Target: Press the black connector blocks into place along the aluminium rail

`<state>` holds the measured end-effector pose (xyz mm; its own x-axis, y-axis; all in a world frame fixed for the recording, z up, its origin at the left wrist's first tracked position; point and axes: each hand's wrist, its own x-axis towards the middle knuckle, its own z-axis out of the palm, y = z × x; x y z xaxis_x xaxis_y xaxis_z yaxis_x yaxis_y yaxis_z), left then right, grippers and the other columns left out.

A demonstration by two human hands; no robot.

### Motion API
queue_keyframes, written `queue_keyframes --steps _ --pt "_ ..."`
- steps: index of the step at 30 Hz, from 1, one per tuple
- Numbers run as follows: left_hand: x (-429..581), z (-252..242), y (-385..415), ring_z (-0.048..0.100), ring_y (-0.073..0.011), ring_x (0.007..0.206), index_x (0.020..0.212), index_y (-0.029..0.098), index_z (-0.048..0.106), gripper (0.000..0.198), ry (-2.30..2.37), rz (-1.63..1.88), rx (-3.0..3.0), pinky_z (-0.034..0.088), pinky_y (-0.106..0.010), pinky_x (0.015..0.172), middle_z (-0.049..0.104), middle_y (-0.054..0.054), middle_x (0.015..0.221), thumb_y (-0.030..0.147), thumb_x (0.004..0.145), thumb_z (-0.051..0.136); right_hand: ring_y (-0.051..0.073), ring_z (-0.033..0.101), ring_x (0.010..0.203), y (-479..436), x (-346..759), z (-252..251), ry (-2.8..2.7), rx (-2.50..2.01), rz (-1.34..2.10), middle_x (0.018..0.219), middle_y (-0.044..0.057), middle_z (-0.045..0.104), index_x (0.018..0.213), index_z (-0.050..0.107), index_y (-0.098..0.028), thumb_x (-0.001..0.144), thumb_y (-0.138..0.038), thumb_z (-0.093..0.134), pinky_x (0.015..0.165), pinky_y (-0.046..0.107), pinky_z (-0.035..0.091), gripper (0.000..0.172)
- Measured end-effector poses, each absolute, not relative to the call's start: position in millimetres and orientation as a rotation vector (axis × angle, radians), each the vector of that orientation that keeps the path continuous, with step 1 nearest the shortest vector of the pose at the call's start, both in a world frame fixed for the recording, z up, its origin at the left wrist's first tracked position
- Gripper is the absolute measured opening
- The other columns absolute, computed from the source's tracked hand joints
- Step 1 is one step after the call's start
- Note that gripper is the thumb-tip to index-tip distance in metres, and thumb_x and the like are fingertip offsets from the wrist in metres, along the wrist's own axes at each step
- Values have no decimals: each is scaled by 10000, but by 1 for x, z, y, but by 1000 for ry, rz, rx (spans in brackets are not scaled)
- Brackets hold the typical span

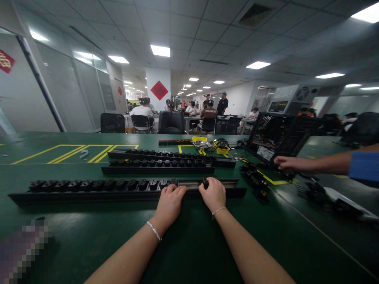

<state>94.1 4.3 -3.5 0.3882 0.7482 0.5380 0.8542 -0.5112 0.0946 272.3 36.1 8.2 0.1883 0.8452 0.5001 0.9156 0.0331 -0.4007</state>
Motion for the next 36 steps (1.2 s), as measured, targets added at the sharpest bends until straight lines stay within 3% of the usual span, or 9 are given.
queue_keyframes --steps 36 --pt "94 1 2 482 -210 980 1156 245 526 408 -1456 -777 -2444 384 -374 828 619 -39 1134 78 801 413 212 535 921 38 298 11 -1574 -1944 -171 893 81 631 824 601 -166 745 -317 449 827 319 333 228"
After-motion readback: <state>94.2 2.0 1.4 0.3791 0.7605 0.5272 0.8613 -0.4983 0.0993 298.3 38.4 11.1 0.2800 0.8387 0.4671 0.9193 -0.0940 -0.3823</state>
